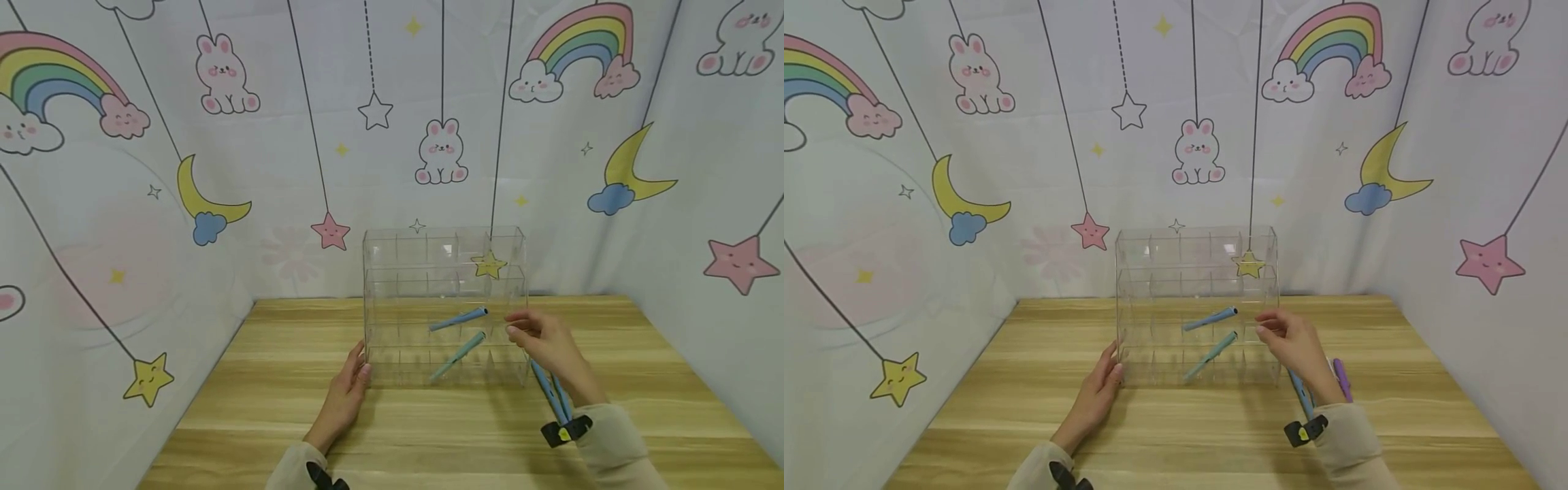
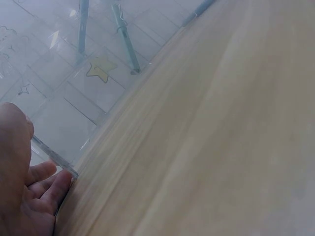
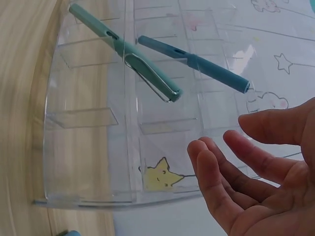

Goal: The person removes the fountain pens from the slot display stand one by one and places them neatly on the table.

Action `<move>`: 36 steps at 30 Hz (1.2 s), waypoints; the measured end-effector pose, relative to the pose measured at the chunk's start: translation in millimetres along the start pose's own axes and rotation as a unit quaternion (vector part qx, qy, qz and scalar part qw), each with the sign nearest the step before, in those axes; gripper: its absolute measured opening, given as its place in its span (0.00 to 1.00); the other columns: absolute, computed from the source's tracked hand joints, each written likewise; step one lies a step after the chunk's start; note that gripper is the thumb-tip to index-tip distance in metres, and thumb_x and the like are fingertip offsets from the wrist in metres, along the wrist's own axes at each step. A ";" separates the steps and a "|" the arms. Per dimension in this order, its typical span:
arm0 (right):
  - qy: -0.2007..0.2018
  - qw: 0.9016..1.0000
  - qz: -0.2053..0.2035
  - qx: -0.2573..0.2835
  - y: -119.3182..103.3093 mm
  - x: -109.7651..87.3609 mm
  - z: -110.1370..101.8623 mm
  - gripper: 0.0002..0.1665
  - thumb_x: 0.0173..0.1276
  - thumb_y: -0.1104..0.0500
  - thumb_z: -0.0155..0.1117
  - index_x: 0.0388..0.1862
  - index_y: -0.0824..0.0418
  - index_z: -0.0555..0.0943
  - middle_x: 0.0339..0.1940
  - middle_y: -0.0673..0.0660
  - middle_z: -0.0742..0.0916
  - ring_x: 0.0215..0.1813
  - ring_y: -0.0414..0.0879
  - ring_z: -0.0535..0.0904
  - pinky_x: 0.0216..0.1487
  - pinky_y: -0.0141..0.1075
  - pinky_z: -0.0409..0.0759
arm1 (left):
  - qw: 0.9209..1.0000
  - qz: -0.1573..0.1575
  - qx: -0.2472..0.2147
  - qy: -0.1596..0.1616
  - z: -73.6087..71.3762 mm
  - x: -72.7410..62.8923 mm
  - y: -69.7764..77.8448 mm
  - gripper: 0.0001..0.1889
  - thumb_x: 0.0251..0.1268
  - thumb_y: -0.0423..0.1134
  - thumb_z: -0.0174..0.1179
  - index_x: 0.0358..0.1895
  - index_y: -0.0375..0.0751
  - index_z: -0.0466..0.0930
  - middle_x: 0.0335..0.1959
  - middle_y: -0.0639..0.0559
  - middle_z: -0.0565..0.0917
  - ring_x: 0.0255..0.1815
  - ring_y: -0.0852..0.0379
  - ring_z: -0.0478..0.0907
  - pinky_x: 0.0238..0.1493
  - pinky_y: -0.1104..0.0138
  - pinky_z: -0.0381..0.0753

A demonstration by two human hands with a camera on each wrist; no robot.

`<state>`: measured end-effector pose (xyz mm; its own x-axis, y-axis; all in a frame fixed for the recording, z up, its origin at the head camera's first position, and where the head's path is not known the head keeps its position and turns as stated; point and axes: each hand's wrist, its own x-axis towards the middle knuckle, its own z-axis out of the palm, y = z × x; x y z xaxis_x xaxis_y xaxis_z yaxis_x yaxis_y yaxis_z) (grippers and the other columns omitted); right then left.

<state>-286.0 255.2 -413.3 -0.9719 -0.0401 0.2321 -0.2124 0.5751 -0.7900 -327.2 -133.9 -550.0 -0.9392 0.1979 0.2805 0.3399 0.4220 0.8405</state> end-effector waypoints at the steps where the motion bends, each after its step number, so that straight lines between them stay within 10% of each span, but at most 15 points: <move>1: -0.003 1.000 0.001 0.002 0.1 0.3 1.5 0.20 0.82 0.59 0.64 0.66 0.67 0.82 0.60 0.71 0.90 0.53 0.56 0.91 0.48 0.32 0.88 | 1.000 0.001 0.000 0.001 -0.1 0.0 -0.2 0.30 0.90 0.48 0.47 0.87 0.50 0.56 0.76 0.25 0.74 0.75 0.30 0.77 0.73 0.41 0.79; 21: -0.029 0.999 0.011 0.043 11.3 4.9 34.6 0.19 0.82 0.60 0.64 0.66 0.65 0.82 0.61 0.70 0.89 0.57 0.59 0.91 0.56 0.49 0.91 | 1.000 0.014 0.007 0.000 -1.2 -1.3 -0.6 0.29 0.91 0.47 0.47 0.86 0.47 0.57 0.75 0.23 0.74 0.74 0.28 0.77 0.72 0.40 0.80; 36: -0.018 0.999 -0.003 0.037 2.9 4.4 45.4 0.18 0.78 0.58 0.70 0.62 0.64 0.85 0.55 0.65 0.93 0.51 0.51 0.91 0.47 0.32 0.87 | 1.000 0.011 -0.008 0.004 -0.1 -0.2 -0.5 0.29 0.90 0.46 0.49 0.86 0.48 0.59 0.75 0.24 0.75 0.74 0.29 0.78 0.72 0.42 0.80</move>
<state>-295.4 219.7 -440.4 -0.9731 -0.0742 0.2179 -0.2246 0.5124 -0.8288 -327.1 -134.2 -550.4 -0.9322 0.1989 0.3023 0.3590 0.4044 0.8412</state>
